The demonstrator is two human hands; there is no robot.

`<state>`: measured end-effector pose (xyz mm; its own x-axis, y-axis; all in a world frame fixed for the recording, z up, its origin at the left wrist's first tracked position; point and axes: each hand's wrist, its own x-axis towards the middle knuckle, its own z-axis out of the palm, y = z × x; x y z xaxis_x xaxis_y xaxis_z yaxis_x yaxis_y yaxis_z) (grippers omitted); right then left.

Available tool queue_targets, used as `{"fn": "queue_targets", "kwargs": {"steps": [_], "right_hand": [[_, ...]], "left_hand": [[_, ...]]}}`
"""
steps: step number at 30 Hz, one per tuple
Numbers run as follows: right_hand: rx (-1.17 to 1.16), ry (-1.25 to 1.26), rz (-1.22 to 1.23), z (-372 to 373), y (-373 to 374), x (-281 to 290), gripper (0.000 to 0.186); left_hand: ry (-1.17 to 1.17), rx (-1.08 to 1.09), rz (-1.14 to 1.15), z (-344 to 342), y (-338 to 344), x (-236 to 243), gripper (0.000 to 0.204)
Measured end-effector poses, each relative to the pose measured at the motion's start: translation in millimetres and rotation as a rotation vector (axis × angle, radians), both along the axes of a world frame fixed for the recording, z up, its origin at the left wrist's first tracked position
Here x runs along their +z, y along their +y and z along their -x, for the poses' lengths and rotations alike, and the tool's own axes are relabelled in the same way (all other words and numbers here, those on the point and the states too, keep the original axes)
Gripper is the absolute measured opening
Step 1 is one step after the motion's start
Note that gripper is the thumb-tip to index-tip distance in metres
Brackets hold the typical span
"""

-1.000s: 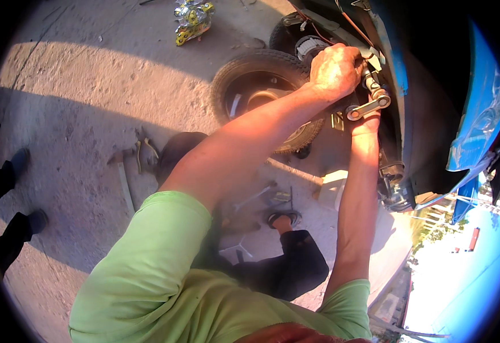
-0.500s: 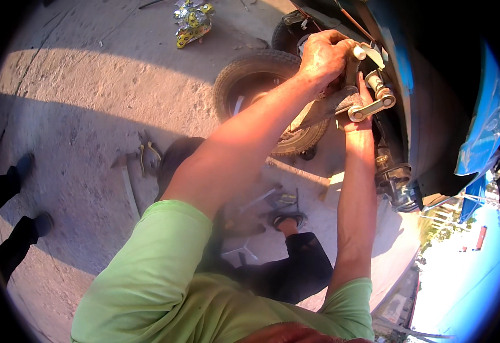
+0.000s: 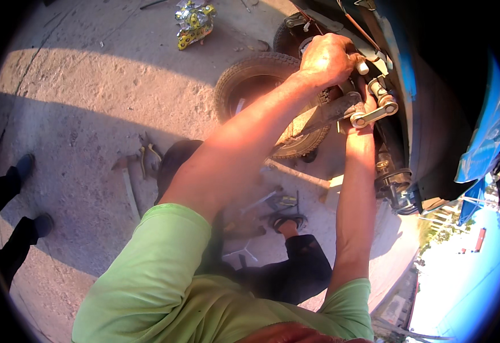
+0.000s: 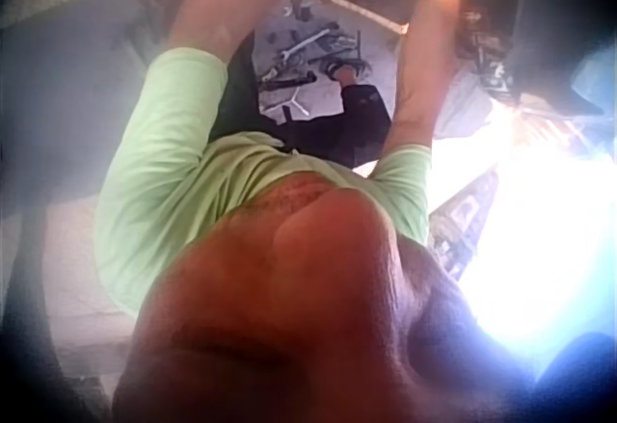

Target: The person disassembles and reassembles parts of a vehicle axle by hand while sitting on the ground, handling a leaf spring, brake components, and various fasteners.

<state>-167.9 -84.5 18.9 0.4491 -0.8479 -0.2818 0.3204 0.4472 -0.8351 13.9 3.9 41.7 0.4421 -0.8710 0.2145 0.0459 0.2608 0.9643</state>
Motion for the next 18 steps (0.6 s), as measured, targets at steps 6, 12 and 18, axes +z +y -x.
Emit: {"fn": "queue_targets", "kwargs": {"steps": [6, 12, 18], "right_hand": [[-0.037, -0.117, 0.034, 0, 8, 12, 0.043], [0.083, -0.18, 0.087, 12, -2, 11, 0.044], [-0.011, -0.138, 0.099, 4, 15, 19, 0.045]], "left_hand": [[-0.063, -0.004, -0.113, 12, -3, 5, 0.027], [0.076, -0.074, -0.118, 25, -13, -3, 0.028], [0.149, -0.082, -0.167, 33, -12, -2, 0.029]]}}
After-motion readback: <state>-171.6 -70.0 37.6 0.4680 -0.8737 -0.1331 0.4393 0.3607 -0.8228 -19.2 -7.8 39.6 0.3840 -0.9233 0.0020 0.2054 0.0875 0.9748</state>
